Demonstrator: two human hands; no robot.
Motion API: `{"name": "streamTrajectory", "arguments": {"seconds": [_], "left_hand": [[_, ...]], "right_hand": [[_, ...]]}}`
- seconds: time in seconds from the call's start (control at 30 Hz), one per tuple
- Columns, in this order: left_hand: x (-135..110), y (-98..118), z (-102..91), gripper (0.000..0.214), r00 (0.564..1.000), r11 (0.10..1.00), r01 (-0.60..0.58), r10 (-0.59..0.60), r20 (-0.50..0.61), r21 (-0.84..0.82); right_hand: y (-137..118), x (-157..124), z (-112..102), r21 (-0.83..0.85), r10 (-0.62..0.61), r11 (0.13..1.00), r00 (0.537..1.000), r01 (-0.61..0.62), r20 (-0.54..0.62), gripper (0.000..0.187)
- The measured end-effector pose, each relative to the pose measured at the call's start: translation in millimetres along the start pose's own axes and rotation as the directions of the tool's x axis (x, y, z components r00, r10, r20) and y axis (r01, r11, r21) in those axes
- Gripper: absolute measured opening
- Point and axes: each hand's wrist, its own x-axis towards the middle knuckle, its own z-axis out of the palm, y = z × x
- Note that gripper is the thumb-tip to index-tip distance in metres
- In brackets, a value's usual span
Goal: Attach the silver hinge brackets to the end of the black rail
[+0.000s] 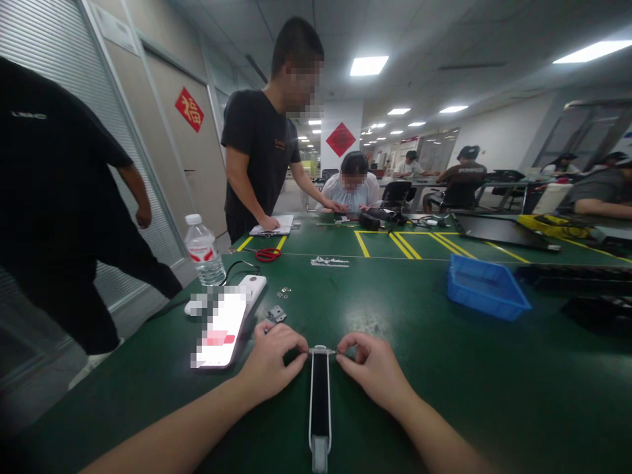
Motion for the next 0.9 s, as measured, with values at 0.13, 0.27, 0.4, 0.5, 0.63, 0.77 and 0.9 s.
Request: {"name": "streamTrajectory", "arguments": {"seconds": [0.13, 0.27, 0.4, 0.5, 0.63, 0.77, 0.9], "left_hand": [[-0.2, -2.4, 2.2, 0.01, 1.0, 1.0, -0.014, 0.014, -0.016, 0.002], [-0.2, -3.6, 2.1, 0.01, 1.0, 1.0, -0.021, 0.021, -0.018, -0.007], [-0.3, -2.8, 1.5, 0.009, 1.0, 1.0, -0.01, 0.01, -0.005, -0.01], [0.0, -2.0, 2.1, 0.009, 1.0, 1.0, -0.003, 0.003, -0.006, -0.001], [0.7, -1.1, 1.9, 0.008, 1.0, 1.0, -0.002, 0.002, -0.005, 0.003], [1.1, -0.4, 0.6, 0.009, 1.0, 1.0, -0.014, 0.014, -0.001, -0.002], [1.0, 0.1, 0.8, 0.009, 1.0, 1.0, -0.008, 0.008, -0.001, 0.006]], "right_hand": [[-1.2, 0.8, 0.4, -0.022, -0.024, 0.999, 1.0, 0.024, 0.007, 0.013], [-3.4, 1.2, 1.0, -0.031, -0.046, 0.998, 0.999, 0.046, -0.003, 0.011], [-4.9, 0.8, 0.5, -0.048, -0.073, 0.996, 0.997, 0.073, -0.008, 0.011], [-5.2, 0.7, 0.7, -0.061, -0.09, 0.994, 0.996, 0.089, -0.013, 0.01], [-3.8, 1.0, 3.1, -0.059, -0.114, 0.992, 0.993, 0.113, -0.019, 0.009], [-2.0, 1.3, 5.1, -0.064, -0.125, 0.99, 0.992, 0.123, -0.029, 0.01], [-2.6, 1.3, 5.4, -0.078, -0.143, 0.987, 0.989, 0.14, -0.033, 0.009]]}}
